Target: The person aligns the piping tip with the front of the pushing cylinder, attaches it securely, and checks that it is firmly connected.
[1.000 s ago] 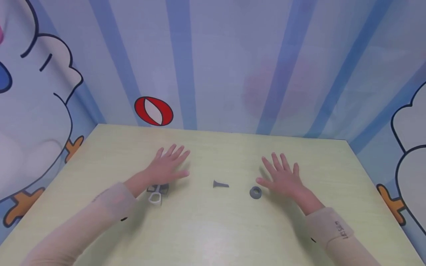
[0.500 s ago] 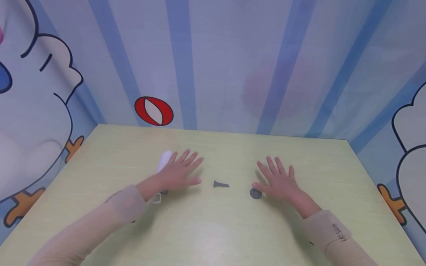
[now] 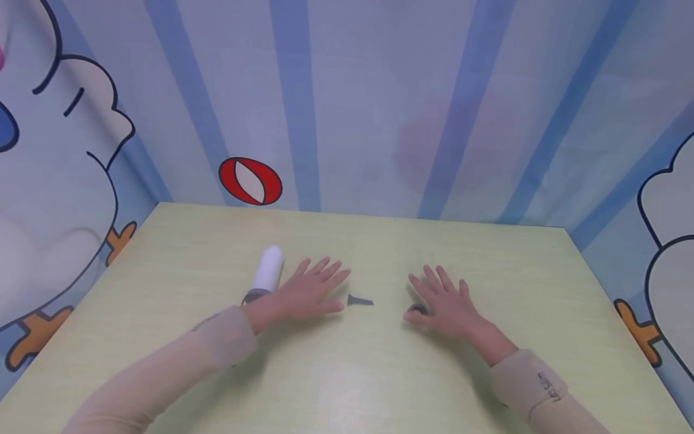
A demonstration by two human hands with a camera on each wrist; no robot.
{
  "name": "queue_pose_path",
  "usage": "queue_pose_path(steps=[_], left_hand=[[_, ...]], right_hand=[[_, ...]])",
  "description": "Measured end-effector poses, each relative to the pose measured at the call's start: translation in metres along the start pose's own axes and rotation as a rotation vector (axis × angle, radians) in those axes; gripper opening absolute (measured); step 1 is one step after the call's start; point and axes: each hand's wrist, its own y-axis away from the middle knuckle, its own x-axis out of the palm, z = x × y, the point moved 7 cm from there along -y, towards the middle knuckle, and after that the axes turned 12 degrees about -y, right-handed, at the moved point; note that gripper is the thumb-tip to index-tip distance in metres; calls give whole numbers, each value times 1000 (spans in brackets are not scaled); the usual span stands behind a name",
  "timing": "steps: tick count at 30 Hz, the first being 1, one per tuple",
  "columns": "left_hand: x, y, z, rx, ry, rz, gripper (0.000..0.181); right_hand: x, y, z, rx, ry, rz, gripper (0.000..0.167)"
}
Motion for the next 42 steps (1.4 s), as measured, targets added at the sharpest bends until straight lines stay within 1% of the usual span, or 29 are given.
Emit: queue_pose_path(steps=[3,6,8,12,16,19,22,28,32,38,42], left_hand=[[2,-5,-5,7,-4,-12,68],[2,-10,-8,5,14,-34,65],[1,-14,-10,2,24,-52,61],[-1,-21,-14,4,16,-84,49],[-5,-25,-18,-4,63,-94,39],[-7,-27,-19,-22,113,-95,35],[-6,-29,-19,-36,138,-100,31],[-4,-31,-19,-39,142,-105,21],[-2,-31,-20,-33,166,-106,14],[-1,-31,-21,-36,195,-104,12],[-1,-32,-20,-37,213,-115,12]], right_hand=[[2,1,3,-24,-1,-13,80],[2,2,5,-49,-7,-25,80],[2,3,6,-69,-17,-32,80],[2,3,7,-92,-30,-39,82],[0,3,9,-89,-29,-56,80],[-1,3,11,-88,-16,-74,76],[-2,3,12,-96,-6,-82,68],[-1,2,11,-107,-5,-74,55],[0,1,10,-116,-12,-67,46],[2,0,11,-153,-5,-74,36],[3,0,11,-163,1,-75,33]])
